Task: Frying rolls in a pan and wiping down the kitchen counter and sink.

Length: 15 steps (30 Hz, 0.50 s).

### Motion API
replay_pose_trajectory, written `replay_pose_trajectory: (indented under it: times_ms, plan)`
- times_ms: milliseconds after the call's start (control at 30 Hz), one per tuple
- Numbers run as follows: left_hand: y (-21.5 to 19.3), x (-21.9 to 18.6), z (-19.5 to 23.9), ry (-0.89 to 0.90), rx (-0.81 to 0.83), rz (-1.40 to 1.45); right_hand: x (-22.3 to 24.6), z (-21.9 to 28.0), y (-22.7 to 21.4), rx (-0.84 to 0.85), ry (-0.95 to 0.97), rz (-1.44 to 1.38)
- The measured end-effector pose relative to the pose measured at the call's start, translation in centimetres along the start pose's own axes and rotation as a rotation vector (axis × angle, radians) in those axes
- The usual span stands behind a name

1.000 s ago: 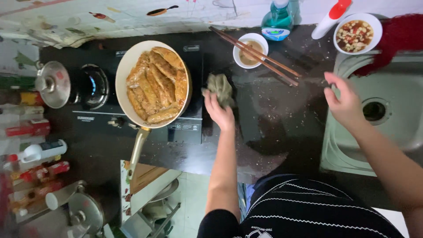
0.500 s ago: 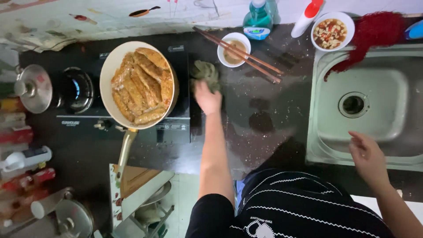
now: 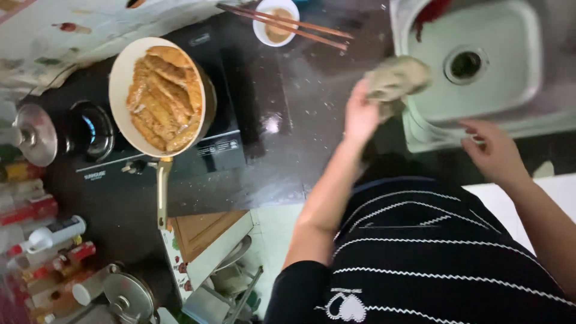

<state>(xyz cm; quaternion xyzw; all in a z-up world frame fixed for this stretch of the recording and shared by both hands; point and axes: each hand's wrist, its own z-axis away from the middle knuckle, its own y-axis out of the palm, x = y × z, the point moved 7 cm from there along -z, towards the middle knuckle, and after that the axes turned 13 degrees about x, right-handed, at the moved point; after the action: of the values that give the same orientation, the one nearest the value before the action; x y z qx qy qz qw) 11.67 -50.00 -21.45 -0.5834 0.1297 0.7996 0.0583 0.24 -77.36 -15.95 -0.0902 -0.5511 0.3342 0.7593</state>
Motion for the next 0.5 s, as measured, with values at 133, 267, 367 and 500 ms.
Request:
replay_pose_trajectory:
  times_ms: [133,267,367,500]
  plan:
    - [-8.2,-9.8,10.3,0.022,-0.151,-0.025,-1.5,2.9,-0.8,-0.058,0.077,0.044]
    - [-21.6,-3.2,19.4,0.004,-0.297,-0.524,-4.7,4.7,0.0,-0.098,0.077,-0.05]
    - [-22.6,6.5,24.2,0.157,-0.081,-1.312,-2.9,5.9,0.0,-0.071,0.133,-0.013]
    - [-13.4,12.6,24.7,-0.233,0.112,-1.298,-4.7,8.1,0.8,-0.07,0.12,0.04]
